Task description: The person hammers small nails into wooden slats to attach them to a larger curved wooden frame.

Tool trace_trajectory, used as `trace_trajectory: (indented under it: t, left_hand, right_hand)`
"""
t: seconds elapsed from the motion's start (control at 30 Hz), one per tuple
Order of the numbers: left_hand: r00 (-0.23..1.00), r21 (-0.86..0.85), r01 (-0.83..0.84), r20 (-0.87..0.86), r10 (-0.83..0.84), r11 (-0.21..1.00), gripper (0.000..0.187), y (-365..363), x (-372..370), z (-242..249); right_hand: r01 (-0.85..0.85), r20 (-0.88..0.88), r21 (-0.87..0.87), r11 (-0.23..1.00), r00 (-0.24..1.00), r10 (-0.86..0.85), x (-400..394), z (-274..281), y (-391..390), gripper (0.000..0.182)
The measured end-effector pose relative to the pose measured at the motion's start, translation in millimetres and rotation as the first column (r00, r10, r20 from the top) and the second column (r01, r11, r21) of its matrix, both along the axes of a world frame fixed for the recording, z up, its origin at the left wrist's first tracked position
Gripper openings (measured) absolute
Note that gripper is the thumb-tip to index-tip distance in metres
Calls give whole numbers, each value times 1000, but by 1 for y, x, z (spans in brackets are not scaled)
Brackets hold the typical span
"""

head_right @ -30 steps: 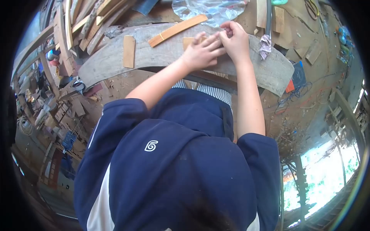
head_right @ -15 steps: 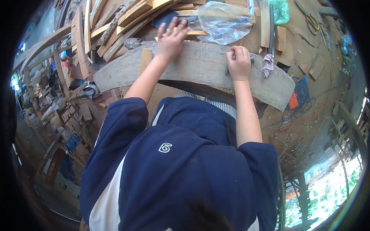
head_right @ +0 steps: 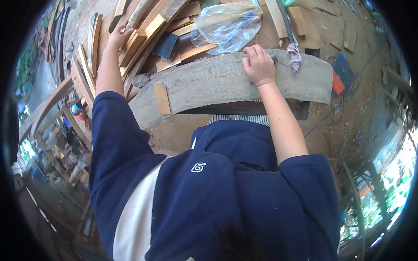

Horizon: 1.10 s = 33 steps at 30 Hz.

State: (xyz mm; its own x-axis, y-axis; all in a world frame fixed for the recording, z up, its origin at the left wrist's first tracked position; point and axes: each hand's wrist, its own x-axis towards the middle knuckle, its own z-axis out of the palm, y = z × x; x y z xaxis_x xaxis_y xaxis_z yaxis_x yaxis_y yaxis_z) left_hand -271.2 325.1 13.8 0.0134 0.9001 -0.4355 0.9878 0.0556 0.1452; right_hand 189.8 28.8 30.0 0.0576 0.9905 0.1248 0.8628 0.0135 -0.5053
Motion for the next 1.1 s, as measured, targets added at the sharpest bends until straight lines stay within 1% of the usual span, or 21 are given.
trace_trajectory:
  t: [0.03, 0.07, 0.1, 0.13, 0.17, 0.23, 0.27, 0.37, 0.43, 0.5, 0.57, 0.63, 0.7, 0.83, 0.9, 0.93, 0.97, 1.0, 1.03, 1.07, 1.1]
  left_hand:
    - [1000, -3, 21, -2, -21, 1000, 65, 6, 4, -1]
    - [981, 38, 191, -25, -190, 981, 57, 7, 4, 0]
    - [936, 72, 351, -56, -347, 934, 50, 7, 1, 1]
    - [905, 82, 419, -117, -409, 904, 39, 6, 1, 2]
    - [901, 83, 426, -123, -415, 901, 39, 4, -2, 5]
    - [929, 329, 363, -54, -366, 872, 37, -17, -2, 27]
    - [920, 385, 378, -57, -387, 842, 38, -30, -1, 45]
    - [933, 356, 358, -111, -342, 863, 40, -102, 34, 114]
    - [876, 447, 428, 8, -482, 785, 42, -156, 36, 115]
    - [866, 357, 367, 205, -456, 859, 39, -219, 57, 114]
    - [871, 258, 357, 256, -420, 898, 41, -282, 81, 107]
    - [916, 71, 266, 292, -275, 961, 45, -332, 108, 101]
    - [897, 141, 220, 360, -257, 965, 45, -367, 122, 85]
    - [902, 189, 155, 372, -217, 970, 46, -393, 138, 68]
    - [926, 290, 109, 318, -203, 951, 47, -396, 139, 60]
    - [903, 171, 18, 420, -89, 985, 47, -395, 135, 58]
    - [904, 171, 14, 418, -85, 985, 47, -397, 133, 56]
    - [962, 148, 48, 260, -86, 988, 46, -397, 131, 57]
    - [992, 120, 78, 94, -90, 990, 44, -396, 129, 58]
    - [979, 41, 60, 191, -67, 997, 42, -393, 116, 47]
    - [980, 40, 58, 189, -64, 998, 42, -386, 107, 47]
  right_hand:
    - [21, -2, -3, 1000, 1000, -21, 1, 0, 0, 14]
    - [14, -17, -14, 1000, 1000, -15, 2, 0, 1, 14]
    - [2, -35, -26, 1000, 999, -3, 1, -1, 0, 14]
    - [11, -42, -28, 1000, 999, -12, -1, -2, -2, 14]
    - [11, -38, -16, 1000, 999, -11, -2, -3, -1, 14]
    - [8, -29, -3, 1000, 1000, -8, 0, -3, -1, 15]
    - [14, -29, -5, 1000, 999, -14, 0, -3, 0, 15]
    - [23, -47, 1, 1000, 999, -23, 0, -5, -2, 16]
    - [26, -68, 8, 1000, 997, -26, -1, -6, -2, 17]
    - [55, -102, 27, 998, 993, -52, 1, -5, -3, 20]
    - [31, -100, 42, 999, 995, -27, 2, -7, -4, 20]
    - [16, -99, 62, 998, 995, -10, 3, -9, -3, 20]
    - [40, -152, 15, 999, 988, -37, 6, -10, -5, 19]
    - [56, -172, 63, 996, 984, -44, 5, -10, -4, 18]
    - [59, -178, 80, 995, 983, -44, 4, -9, -4, 18]
    - [70, -183, 95, 993, 982, -52, 4, -9, -4, 18]
    - [66, -185, 95, 993, 982, -47, 4, -9, -4, 18]
    - [69, -183, 95, 993, 982, -50, 4, -10, -4, 18]
    - [72, -181, 96, 993, 982, -54, 4, -10, -4, 18]
    - [69, -184, 96, 993, 982, -50, 4, -11, -4, 18]
    - [69, -177, 93, 993, 983, -51, 5, -13, -4, 18]
